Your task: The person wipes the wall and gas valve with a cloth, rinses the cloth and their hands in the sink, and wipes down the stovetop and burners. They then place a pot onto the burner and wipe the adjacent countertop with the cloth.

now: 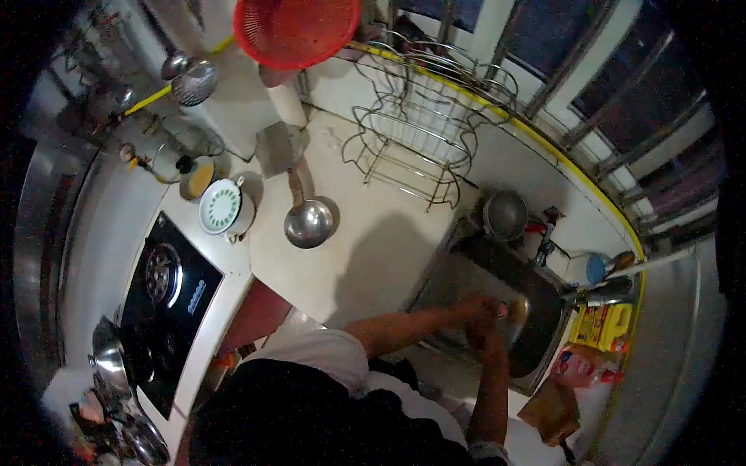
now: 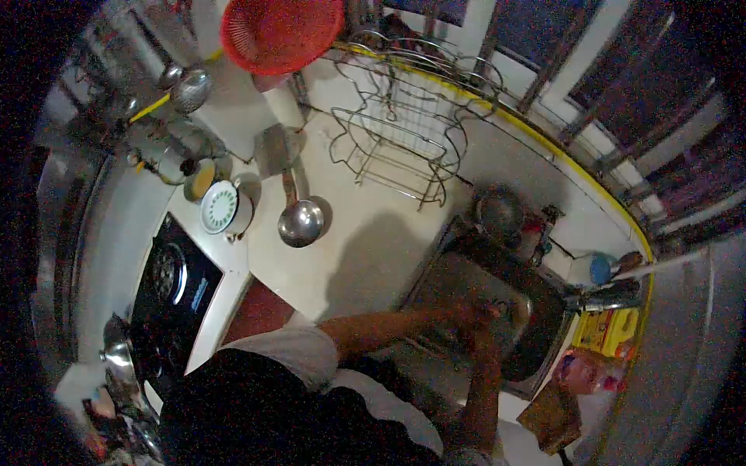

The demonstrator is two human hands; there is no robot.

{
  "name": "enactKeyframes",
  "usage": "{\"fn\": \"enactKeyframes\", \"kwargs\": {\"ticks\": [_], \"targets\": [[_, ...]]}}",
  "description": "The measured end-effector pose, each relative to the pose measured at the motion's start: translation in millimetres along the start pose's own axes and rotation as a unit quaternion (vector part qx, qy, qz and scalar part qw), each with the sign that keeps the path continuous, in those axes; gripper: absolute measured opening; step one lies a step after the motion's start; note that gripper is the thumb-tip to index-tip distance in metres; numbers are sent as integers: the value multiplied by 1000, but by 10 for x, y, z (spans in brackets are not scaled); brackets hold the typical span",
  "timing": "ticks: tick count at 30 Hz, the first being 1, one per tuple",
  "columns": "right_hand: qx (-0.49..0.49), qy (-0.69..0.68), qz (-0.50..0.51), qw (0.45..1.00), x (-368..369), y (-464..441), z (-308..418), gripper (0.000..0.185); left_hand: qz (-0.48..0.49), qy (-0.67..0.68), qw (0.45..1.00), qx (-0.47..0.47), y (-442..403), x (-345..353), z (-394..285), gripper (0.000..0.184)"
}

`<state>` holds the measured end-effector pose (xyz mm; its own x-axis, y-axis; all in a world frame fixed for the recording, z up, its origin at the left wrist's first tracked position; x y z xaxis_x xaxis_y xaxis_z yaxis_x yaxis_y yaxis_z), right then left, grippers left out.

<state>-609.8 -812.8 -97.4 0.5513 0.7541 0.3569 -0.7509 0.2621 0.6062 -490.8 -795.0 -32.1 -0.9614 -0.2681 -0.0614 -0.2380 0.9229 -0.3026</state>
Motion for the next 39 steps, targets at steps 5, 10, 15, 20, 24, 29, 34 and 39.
{"fn": "enactKeyframes", "kwargs": {"ticks": [5, 10, 15, 20, 24, 29, 34, 39], "targets": [[-157, 440, 60, 882, -272, -179, 173, 46, 44, -312, 949, 8, 73, 184, 13, 44], [-144, 604, 51, 783, -376, -358, 267, 48, 136, -448, 882, 50, 210, 214, -375, 40], [-33, 666, 112, 737, -298, -506, 247, 49, 124, -464, 877, 0, 102, 171, -146, 30], [-52, 725, 157, 669, -302, -621, 274, 50, 160, -524, 832, -91, 7, 124, -334, 14], [-98, 813, 149, 554, -608, -744, 210, 46, 144, -496, 848, -117, -48, 193, -275, 14], [-175, 796, -87, 573, -190, -167, 874, 32, 93, -455, 860, -211, -154, 255, -47, 17], [-283, 823, -58, 489, 349, 181, 1121, 22, 13, -387, 866, -317, -209, 272, 151, 20], [-399, 793, -64, 456, 477, 274, 1150, 22, 61, -423, 874, -232, -16, 298, 187, 25]]}}
Point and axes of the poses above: each hand's wrist, its own y-axis away from the middle knuckle, its own x-axis out of the palm, z = x × y, the point moved 8 cm from there along -y, towards the middle knuckle, and after that the axes turned 4 degrees about -y, right-handed, at the moved point
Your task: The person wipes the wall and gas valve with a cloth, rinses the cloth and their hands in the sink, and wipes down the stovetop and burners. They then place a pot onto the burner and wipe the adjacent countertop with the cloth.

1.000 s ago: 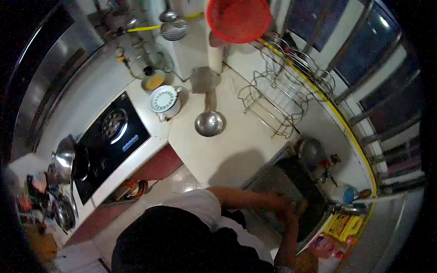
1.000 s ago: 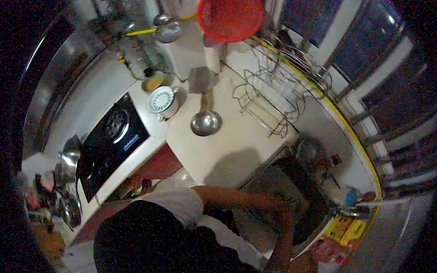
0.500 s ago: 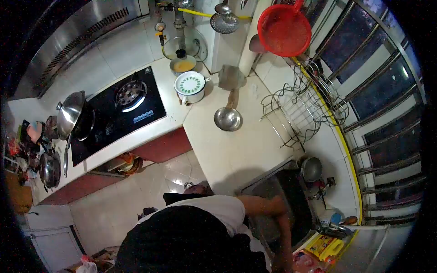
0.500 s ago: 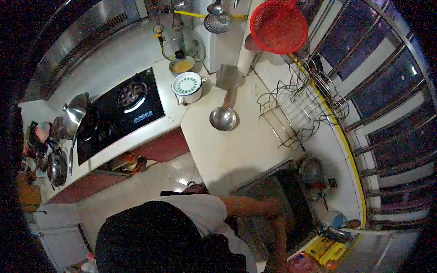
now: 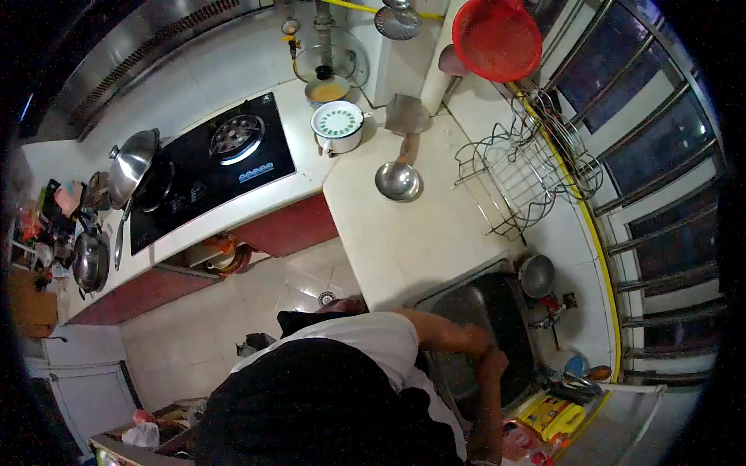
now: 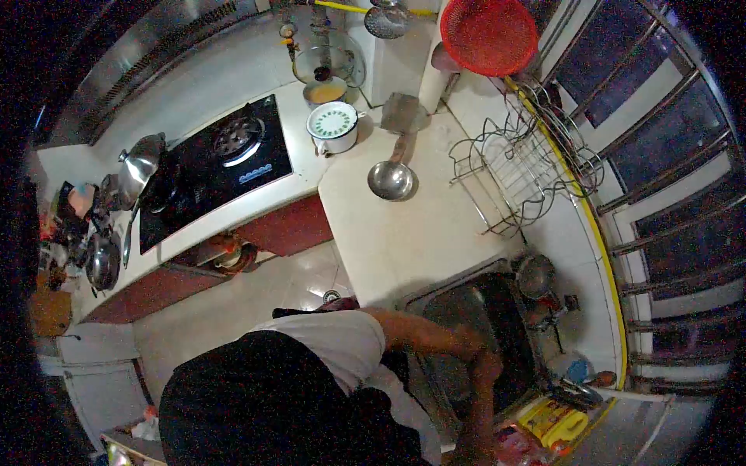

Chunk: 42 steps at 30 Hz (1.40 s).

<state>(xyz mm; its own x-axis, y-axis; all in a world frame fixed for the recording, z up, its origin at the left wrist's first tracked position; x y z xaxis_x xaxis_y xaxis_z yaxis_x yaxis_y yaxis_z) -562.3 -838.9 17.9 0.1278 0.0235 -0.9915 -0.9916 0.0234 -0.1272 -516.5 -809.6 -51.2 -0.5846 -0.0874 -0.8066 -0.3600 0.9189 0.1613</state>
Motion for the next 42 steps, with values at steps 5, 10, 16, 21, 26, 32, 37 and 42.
{"fn": "enactKeyframes", "kwargs": {"ticks": [5, 10, 16, 21, 26, 32, 37, 42], "targets": [[4, 34, 79, 996, 184, -63, -51, 26, -2, -9, 1000, 22, 137, -221, -58, 33], [218, -375, 315, 844, 323, 160, -241, 32, -35, 40, 997, 61, 309, -389, -68, 44], [114, -517, 357, 770, -264, -357, 683, 43, -129, 253, 953, 102, 969, -950, 347, 60], [-62, -508, 261, 819, -683, -1042, 1806, 49, -201, 487, 847, -68, 1776, -1175, 1338, 49], [-8, -555, 210, 805, -359, -1711, 2654, 47, -358, 464, 802, -116, 3264, -1971, 1821, 23], [-19, -520, 170, 837, -698, -2339, 3966, 45, -634, 212, 715, -207, 5160, -2693, 1994, 14], [-195, -303, 191, 913, -1040, -2535, 5090, 56, -694, 95, 679, -219, 6217, -3292, 1882, 13], [-218, -462, 207, 834, -1479, -2714, 5804, 53, -644, 280, 671, -237, 6782, -3225, 2278, 14]]}}
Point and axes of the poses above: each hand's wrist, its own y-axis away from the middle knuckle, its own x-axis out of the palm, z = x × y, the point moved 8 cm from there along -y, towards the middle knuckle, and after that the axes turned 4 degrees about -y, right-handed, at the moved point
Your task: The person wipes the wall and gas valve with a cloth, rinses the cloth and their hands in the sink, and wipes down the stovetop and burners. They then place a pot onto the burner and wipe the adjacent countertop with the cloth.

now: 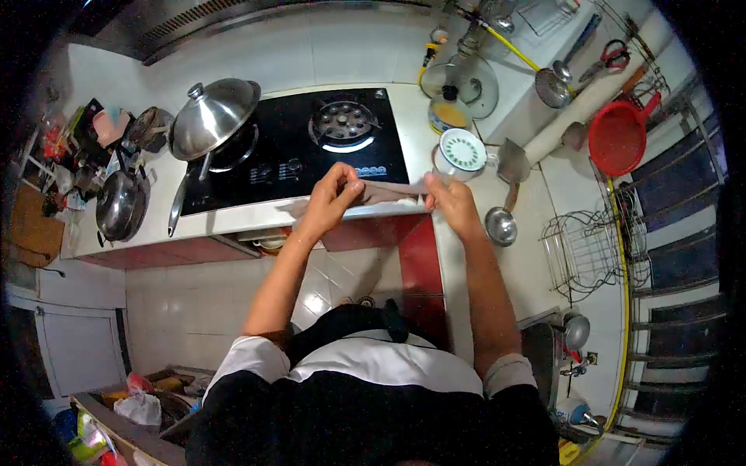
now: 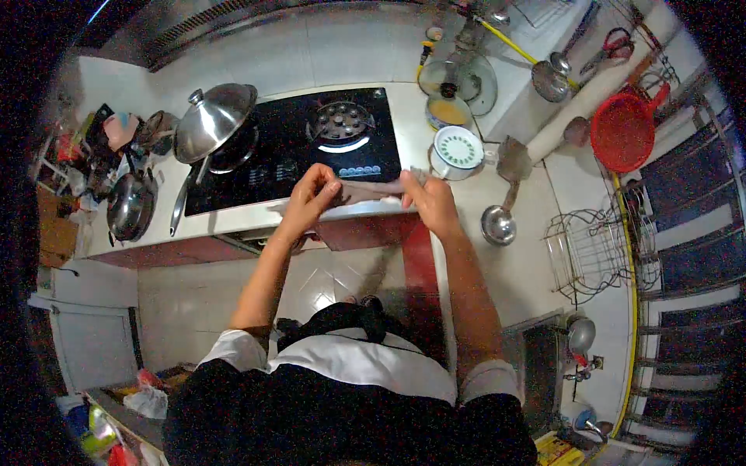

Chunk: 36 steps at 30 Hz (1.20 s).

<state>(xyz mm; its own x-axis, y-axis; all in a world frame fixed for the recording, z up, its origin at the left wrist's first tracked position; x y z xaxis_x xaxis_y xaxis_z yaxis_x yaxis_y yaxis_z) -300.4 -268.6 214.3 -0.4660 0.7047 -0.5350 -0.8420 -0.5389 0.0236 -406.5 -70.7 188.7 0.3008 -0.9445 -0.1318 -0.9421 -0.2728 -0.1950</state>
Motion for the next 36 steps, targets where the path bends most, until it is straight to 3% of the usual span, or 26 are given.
{"fn": "enactKeyframes", "kwargs": {"ticks": [2, 4, 6, 9, 10, 11, 13, 14, 15, 16, 18, 19, 22, 23, 25, 28, 30, 32, 36], "targets": [[-108, -134, -33, 985, 86, -193, 194, 47, 7, -47, 999, -4, -39, -160, -56, 16], [-137, -160, -58, 976, 172, -303, 366, 46, 4, -104, 994, 18, -129, -309, -73, 16], [-148, -57, -56, 986, 192, -342, 545, 50, 19, -70, 997, 8, -190, -411, -41, 21], [-88, -73, -31, 993, 324, -497, 494, 56, 221, -92, 968, -78, -143, -273, 93, 38], [-68, -93, -7, 993, 380, -544, 496, 58, 227, -85, 966, -93, -148, -267, 148, 33], [-68, -92, -10, 993, 385, -576, 530, 58, 227, -5, 966, -124, -133, -254, 204, 35], [-19, -258, 58, 964, 491, -627, 561, 46, 226, 76, 959, -153, -95, -191, 211, 36], [5, -338, 92, 937, 549, -654, 573, 44, 184, 193, 950, -163, -109, -179, 186, 37], [-6, -358, 102, 928, 576, -713, 541, 43, 139, 307, 926, -173, -118, -181, 149, 38], [-5, -358, 102, 928, 625, -714, 467, 43, 140, 307, 925, -174, -111, -164, 108, 38], [4, -317, -35, 948, 531, -679, 191, 53, 66, 375, 904, -192, -146, -211, 75, 43], [50, -312, 8, 949, 656, -659, -9, 56, 36, 389, 897, -208, -156, -207, 117, 42], [151, -322, 155, 922, 1078, -469, -439, 61, 36, 385, 891, -238, -193, -146, 402, 40], [154, -322, 157, 921, 1162, -430, -547, 61, 40, 388, 890, -236, -213, -90, 481, 38], [36, -488, 131, 862, 1191, -411, -437, 68, 65, 378, 889, -252, -206, 21, 584, 38], [0, -440, 140, 887, 1129, -423, -355, 73, 58, 348, 891, -284, -195, 166, 693, 37], [10, -465, 134, 875, 1133, -493, -413, 73, 51, 338, 893, -291, -208, 223, 712, 36], [4, -460, 135, 878, 1141, -638, -594, 65, 34, 333, 897, -288, -274, 228, 727, 32], [28, -464, 139, 874, 1016, -811, -705, 49, 22, 196, 936, -290, -379, 25, 924, 21]]}}
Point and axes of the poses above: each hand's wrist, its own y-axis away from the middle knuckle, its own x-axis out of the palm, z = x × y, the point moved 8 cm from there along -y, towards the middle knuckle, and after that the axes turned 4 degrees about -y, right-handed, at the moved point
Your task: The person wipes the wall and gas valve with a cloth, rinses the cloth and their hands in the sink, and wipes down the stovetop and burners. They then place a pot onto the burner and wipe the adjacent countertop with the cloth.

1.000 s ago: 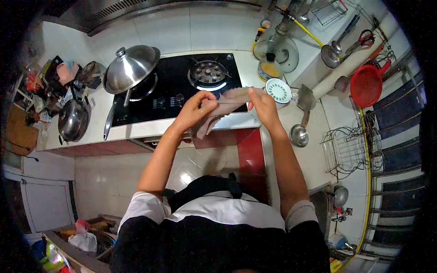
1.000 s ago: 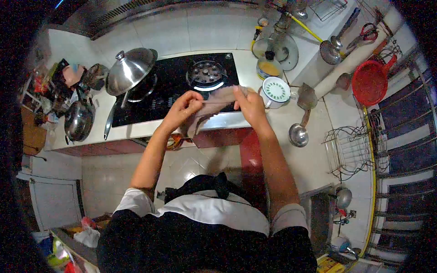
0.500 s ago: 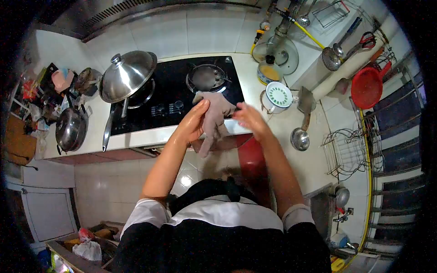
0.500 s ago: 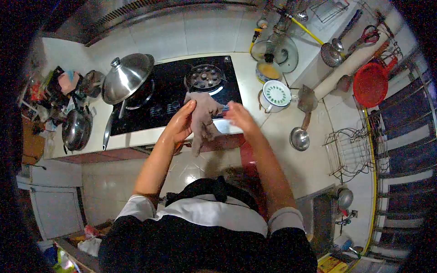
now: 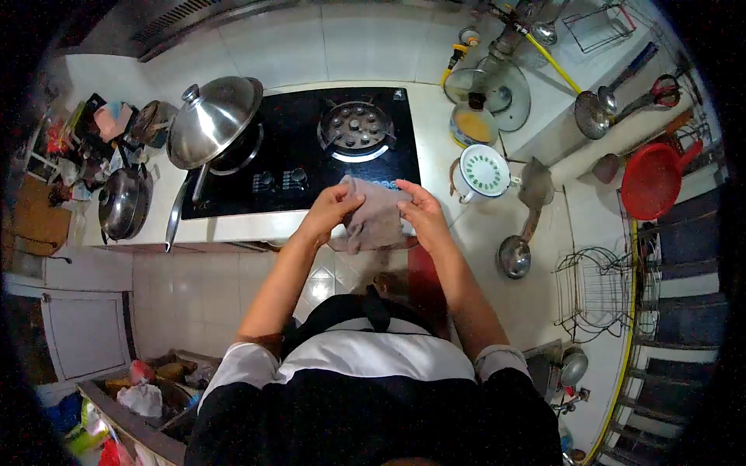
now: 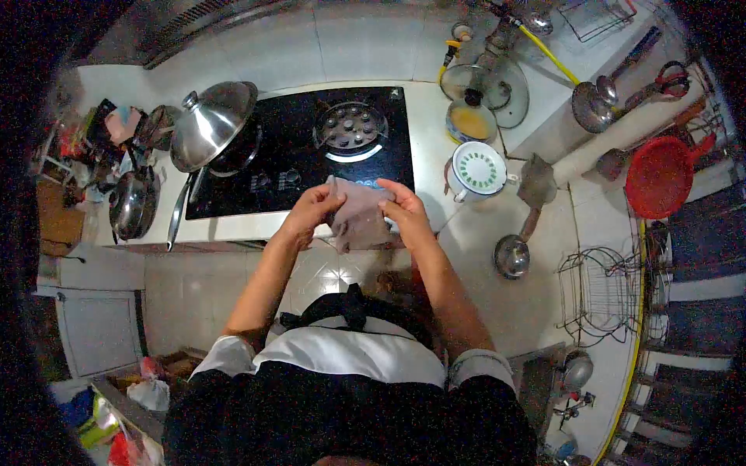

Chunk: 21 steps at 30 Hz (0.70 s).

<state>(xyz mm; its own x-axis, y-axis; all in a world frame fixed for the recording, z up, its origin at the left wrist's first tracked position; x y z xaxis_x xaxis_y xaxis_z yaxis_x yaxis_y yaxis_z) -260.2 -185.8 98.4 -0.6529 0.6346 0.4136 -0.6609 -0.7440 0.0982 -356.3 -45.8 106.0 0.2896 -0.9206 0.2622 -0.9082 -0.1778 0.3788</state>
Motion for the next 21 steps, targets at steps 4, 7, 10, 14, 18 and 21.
{"fn": "enactKeyframes", "kwargs": {"ticks": [4, 7, 10, 14, 18, 21], "targets": [[9, 24, 4, 1000, -93, -176, 43, 34, -78, -56, 994, 60, -109, -133, -145, 24], [-70, 96, 22, 993, 60, -331, 303, 30, -168, -102, 969, 149, -178, -321, -323, 59], [-153, 166, 26, 974, 171, -492, 490, 28, -157, -149, 938, 271, -141, -351, -630, 63], [-194, 394, 5, 898, 233, -344, 493, 28, -165, -473, 788, 359, 78, -255, -692, 61], [-133, 379, 44, 915, -19, -72, -378, 25, -155, -617, 751, 177, 182, -367, 107, 27], [-47, 380, 55, 922, -152, 23, -800, 26, -172, -595, 779, 93, 155, -494, 609, 18]]}}
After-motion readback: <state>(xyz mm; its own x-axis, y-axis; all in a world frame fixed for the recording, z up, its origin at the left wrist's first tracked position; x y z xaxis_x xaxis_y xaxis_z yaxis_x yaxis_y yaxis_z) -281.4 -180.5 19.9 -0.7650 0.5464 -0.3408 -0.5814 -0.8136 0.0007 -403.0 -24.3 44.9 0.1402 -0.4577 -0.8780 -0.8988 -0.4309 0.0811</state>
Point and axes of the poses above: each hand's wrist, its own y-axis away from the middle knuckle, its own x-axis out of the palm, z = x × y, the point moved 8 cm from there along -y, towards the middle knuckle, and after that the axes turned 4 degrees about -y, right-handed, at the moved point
